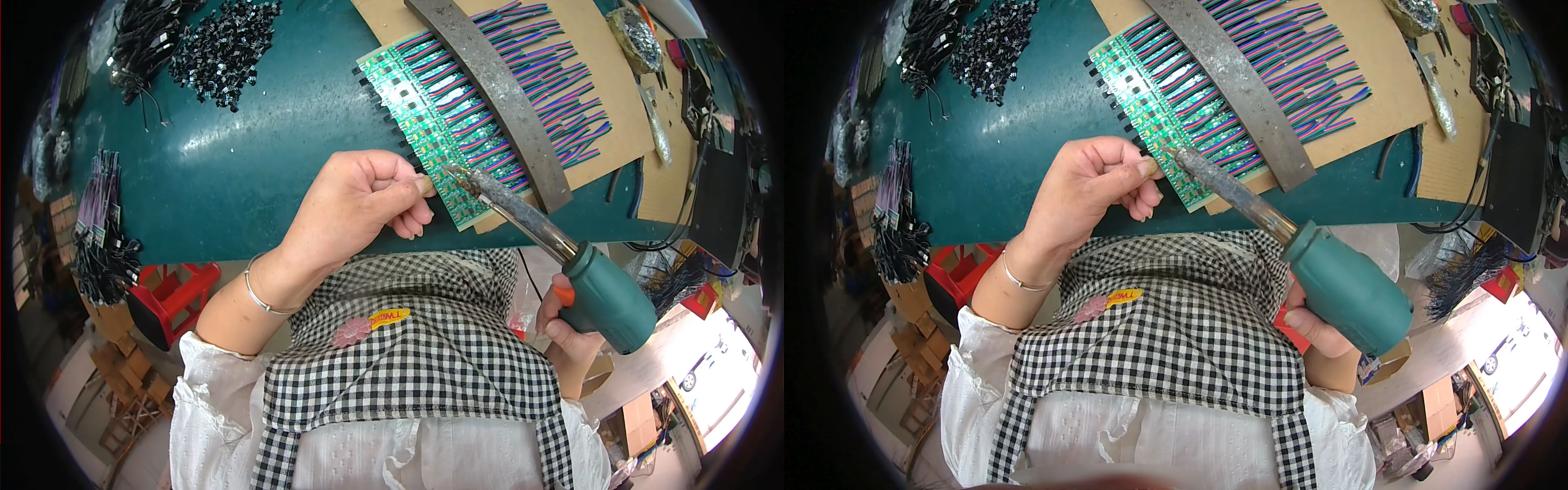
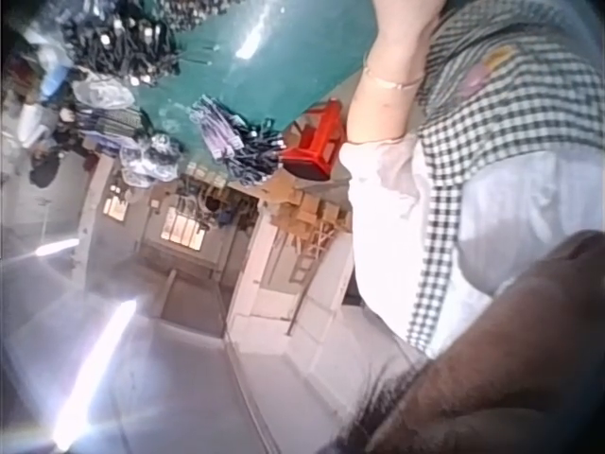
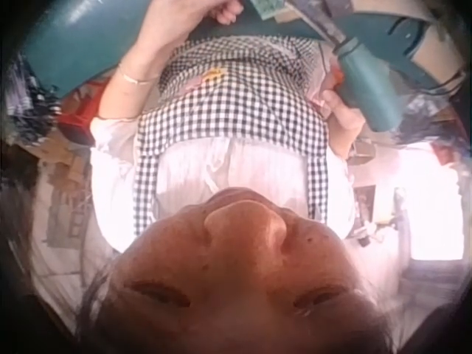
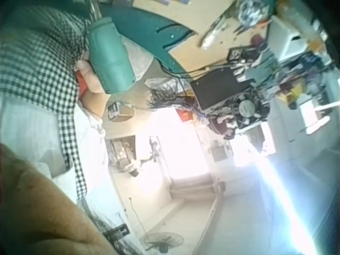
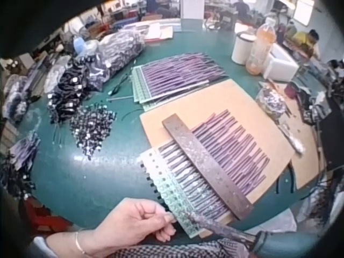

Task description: The person solders small wires and electronic components onto green circuit boards using a soldering iron.

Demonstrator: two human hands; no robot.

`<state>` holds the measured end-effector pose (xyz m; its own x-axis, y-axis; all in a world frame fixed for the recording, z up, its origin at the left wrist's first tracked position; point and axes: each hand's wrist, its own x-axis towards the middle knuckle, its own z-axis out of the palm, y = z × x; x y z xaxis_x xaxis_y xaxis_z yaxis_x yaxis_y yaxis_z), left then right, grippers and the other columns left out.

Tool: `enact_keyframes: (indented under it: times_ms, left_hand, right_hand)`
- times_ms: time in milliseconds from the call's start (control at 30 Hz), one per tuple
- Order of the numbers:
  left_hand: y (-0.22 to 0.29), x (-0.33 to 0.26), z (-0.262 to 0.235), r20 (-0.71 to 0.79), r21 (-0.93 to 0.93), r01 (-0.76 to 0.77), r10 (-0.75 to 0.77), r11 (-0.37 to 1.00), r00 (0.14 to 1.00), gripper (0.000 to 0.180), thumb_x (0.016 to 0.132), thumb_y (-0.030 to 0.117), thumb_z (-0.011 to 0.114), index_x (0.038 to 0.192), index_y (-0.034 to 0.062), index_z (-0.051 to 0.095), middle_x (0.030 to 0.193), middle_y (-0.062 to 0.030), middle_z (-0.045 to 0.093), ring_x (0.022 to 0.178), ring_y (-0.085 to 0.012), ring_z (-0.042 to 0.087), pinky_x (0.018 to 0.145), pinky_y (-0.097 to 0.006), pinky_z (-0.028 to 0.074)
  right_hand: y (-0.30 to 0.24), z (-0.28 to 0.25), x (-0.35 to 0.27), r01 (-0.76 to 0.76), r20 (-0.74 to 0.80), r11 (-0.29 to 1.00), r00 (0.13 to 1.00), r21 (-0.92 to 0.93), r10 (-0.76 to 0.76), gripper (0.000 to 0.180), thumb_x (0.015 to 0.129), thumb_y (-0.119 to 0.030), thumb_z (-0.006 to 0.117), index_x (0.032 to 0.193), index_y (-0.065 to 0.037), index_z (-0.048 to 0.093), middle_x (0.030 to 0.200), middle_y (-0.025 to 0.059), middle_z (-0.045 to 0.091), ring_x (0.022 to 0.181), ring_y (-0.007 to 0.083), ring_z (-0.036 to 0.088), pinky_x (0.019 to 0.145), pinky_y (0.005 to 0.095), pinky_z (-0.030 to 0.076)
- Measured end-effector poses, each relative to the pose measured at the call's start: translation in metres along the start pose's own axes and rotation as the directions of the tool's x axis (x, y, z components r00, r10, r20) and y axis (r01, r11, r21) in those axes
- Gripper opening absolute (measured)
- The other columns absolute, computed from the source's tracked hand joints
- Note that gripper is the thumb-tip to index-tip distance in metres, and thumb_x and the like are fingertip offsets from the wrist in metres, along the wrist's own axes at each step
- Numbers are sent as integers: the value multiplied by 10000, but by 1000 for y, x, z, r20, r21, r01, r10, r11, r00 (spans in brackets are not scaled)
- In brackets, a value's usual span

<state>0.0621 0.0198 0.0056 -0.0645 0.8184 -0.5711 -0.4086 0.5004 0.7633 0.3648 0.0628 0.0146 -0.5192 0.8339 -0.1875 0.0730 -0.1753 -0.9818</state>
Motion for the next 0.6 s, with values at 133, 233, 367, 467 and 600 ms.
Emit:
enact_keyframes:
  times_ms: [133,233,367,467,600]
  left_hand:
    - [-1,0,0,-2,-7,1,-1,1000,1000,154,902,96,560,802,-13,601,702,-81,640,579,-108,600,548,-222,508]
    - [-1,0,1,-2,-11,-2,2,1000,1000,154,900,97,562,800,-12,603,698,-80,640,578,-107,600,547,-221,507]
    - [-3,0,1,-3,-5,-5,5,1000,1000,153,899,99,564,803,-13,606,694,-78,640,574,-106,599,547,-219,506]
    - [-3,1,1,-4,4,-8,8,1000,1000,151,899,99,564,810,-15,608,693,-77,640,574,-104,600,546,-218,506]
    - [-1,1,0,-1,12,7,-7,1000,1000,149,899,98,563,817,-17,612,694,-77,641,573,-103,600,546,-218,506]
  right_hand:
    - [0,0,4,20,15,1000,1000,1,-20,641,620,-206,829,1111,80,531,557,56,492,431,158,478,416,231,387]
    - [-1,2,4,27,14,999,1000,28,-28,633,622,-201,827,1107,80,532,557,56,492,428,158,478,415,231,386]
    - [-1,1,2,8,-5,1000,1000,25,-8,634,623,-198,826,1111,78,530,559,57,496,432,160,481,416,233,387]
    - [-2,2,1,-15,-12,999,1000,34,15,634,619,-193,826,1111,76,531,565,62,500,442,164,487,420,234,387]
    - [3,-3,2,11,53,1000,999,10,-11,626,613,-172,822,1110,75,531,575,73,509,456,168,495,427,236,391]
